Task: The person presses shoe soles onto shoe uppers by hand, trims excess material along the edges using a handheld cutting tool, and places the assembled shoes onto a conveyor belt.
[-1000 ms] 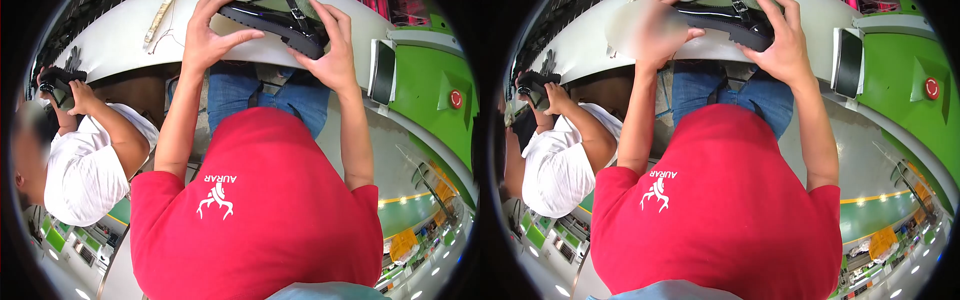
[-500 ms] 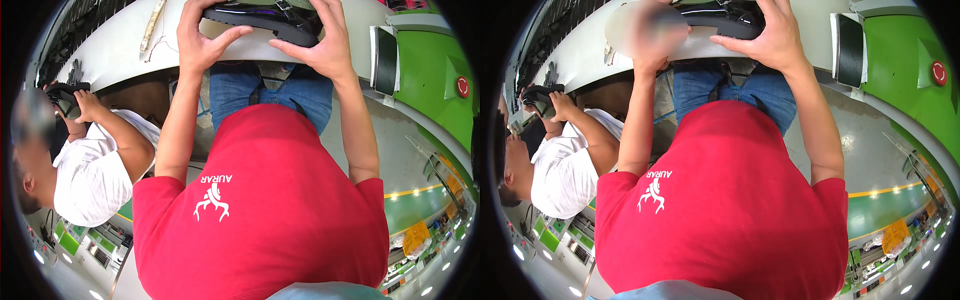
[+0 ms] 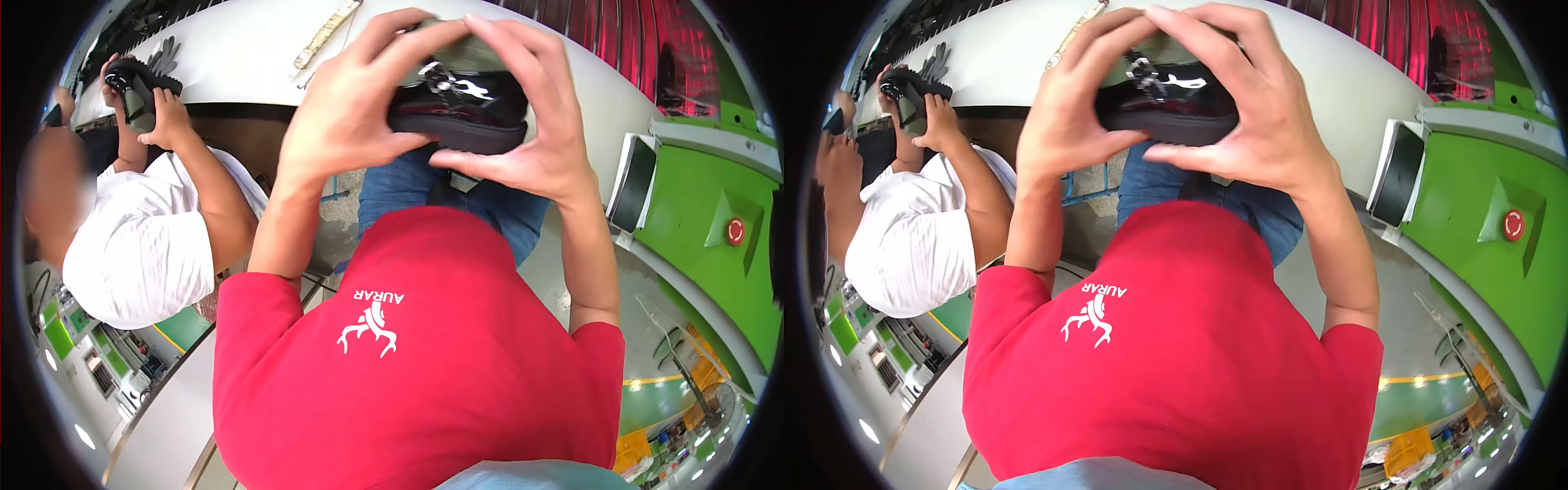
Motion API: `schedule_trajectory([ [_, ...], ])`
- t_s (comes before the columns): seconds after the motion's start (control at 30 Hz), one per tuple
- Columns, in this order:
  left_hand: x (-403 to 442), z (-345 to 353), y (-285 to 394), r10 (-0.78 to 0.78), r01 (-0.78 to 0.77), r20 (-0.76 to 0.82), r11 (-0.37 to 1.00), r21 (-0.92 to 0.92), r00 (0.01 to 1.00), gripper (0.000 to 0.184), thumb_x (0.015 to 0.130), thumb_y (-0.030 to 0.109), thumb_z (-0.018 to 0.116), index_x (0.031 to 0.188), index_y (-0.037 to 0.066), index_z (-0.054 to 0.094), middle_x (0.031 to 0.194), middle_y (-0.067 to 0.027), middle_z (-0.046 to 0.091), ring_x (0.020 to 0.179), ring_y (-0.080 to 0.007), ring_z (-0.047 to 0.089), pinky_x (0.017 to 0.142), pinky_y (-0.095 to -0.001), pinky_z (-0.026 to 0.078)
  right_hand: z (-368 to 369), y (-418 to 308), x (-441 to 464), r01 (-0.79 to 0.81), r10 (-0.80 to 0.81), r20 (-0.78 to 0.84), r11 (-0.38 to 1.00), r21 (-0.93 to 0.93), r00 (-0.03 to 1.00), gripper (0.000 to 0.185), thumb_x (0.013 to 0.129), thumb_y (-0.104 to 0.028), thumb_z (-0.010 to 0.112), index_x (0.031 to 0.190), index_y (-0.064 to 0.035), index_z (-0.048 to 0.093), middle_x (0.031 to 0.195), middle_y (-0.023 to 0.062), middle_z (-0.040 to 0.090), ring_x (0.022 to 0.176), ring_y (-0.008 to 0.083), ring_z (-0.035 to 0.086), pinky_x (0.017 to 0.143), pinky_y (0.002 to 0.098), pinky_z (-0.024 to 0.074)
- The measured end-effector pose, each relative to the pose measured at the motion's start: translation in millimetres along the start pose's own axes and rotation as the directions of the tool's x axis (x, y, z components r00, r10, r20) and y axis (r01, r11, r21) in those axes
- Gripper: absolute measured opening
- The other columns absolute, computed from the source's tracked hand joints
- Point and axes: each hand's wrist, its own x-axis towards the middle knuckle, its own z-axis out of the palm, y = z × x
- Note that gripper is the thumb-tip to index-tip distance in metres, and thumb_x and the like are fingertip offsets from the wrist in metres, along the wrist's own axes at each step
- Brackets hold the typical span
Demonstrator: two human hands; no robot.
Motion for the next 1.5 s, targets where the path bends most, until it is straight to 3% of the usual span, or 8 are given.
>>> schedule_trajectory([
  [0.17,-46.5,-55.3,-23.3,-0.021,0.012,-0.242,0.999,-0.039,0.970,0.099,0.058,0.008,0.083,0.155,0.005,0.061,0.146,-0.0188,0.068,0.136,-0.0363,0.067,0.119,-0.0415,0.050,37.3,42.4,47.4,-0.298,0.331,0.044,0.776,0.555,0.943,0.081,0.103,-0.029,0.081,0.170,-0.0059,0.041,0.136,0.0121,0.065,0.115,0.0164,0.067,0.097,0.0317,0.0539],
  [0.33,-48.5,-83.7,-15.1,-0.059,0.080,-0.444,0.996,0.031,0.894,0.102,0.065,-0.001,0.092,0.160,0.001,0.055,0.151,-0.0127,0.067,0.130,-0.0250,0.070,0.110,-0.0369,0.057,156.3,126.6,88.8,0.038,-0.022,0.040,0.898,-0.438,0.999,0.045,0.112,-0.050,0.059,0.129,-0.0114,0.072,0.071,0.0135,0.066,0.060,0.0250,0.064,0.060,0.0421,0.0547],
  [0.4,-48.3,-100.6,-11.5,-0.053,0.203,-0.372,0.904,0.377,0.927,0.101,0.060,0.011,0.093,0.155,0.002,0.059,0.150,-0.0212,0.063,0.137,-0.0351,0.064,0.118,-0.0428,0.048,167.8,100.8,106.6,-0.148,0.374,0.343,0.832,-0.535,0.862,0.068,0.073,-0.029,0.091,0.138,-0.0224,0.074,0.119,0.0187,0.074,0.104,0.0410,0.078,0.088,0.0487,0.0625],
  [0.47,-34.3,-97.3,-15.4,-0.033,0.134,-0.339,0.950,0.281,0.940,0.096,0.061,0.007,0.089,0.153,0.001,0.062,0.147,-0.0196,0.065,0.135,-0.0330,0.065,0.117,-0.0404,0.049,201.9,150.8,89.3,-0.097,0.268,0.228,0.820,-0.565,0.936,0.056,0.075,-0.041,0.086,0.125,-0.0154,0.076,0.096,0.0202,0.078,0.092,0.0411,0.080,0.084,0.0494,0.0628],
  [0.63,-23.0,-72.1,-48.5,0.026,0.034,-0.240,0.969,0.244,0.970,0.099,0.062,0.013,0.098,0.155,0.022,0.064,0.147,-0.0136,0.068,0.130,-0.0353,0.070,0.110,-0.0450,0.058,147.4,173.0,42.5,-0.692,0.667,0.225,0.602,0.399,0.710,0.051,0.117,-0.046,0.049,0.134,-0.0025,0.071,0.116,0.0115,0.076,0.099,0.0210,0.075,0.080,0.0397,0.0617],
  [0.9,22.6,0.3,-60.9,-0.031,0.010,0.066,0.952,0.305,0.997,0.091,0.070,0.018,0.095,0.155,0.028,0.062,0.140,-0.0103,0.066,0.122,-0.0367,0.071,0.096,-0.0488,0.061,-55.2,126.3,-21.9,-0.751,0.766,-0.037,0.638,0.171,0.642,0.035,0.110,-0.030,0.071,0.132,-0.0042,0.075,0.101,0.0010,0.065,0.093,0.0121,0.062,0.079,0.0302,0.0525],
  [1.13,55.7,52.3,-76.4,0.069,-0.118,0.199,0.962,0.245,0.978,0.104,0.065,0.025,0.097,0.160,0.023,0.054,0.144,-0.0120,0.062,0.124,-0.0381,0.069,0.096,-0.0500,0.060,-99.2,72.6,-26.3,-0.306,0.470,-0.199,0.787,0.536,0.860,0.050,0.121,-0.036,0.049,0.147,0.0066,0.055,0.123,0.0175,0.070,0.112,0.0314,0.070,0.112,0.0534,0.0518],
  [1.5,63.4,31.1,-48.6,0.161,-0.223,0.259,0.948,0.229,0.952,0.115,0.058,0.050,0.103,0.146,-0.003,0.052,0.133,-0.0192,0.067,0.122,-0.0398,0.067,0.099,-0.0466,0.058,-0.1,96.7,17.6,-0.032,0.559,-0.129,0.269,0.962,0.819,0.045,0.115,-0.059,0.054,0.102,-0.0167,0.063,0.070,-0.0062,0.038,0.057,0.0083,0.030,0.053,0.0262,0.0282],
])
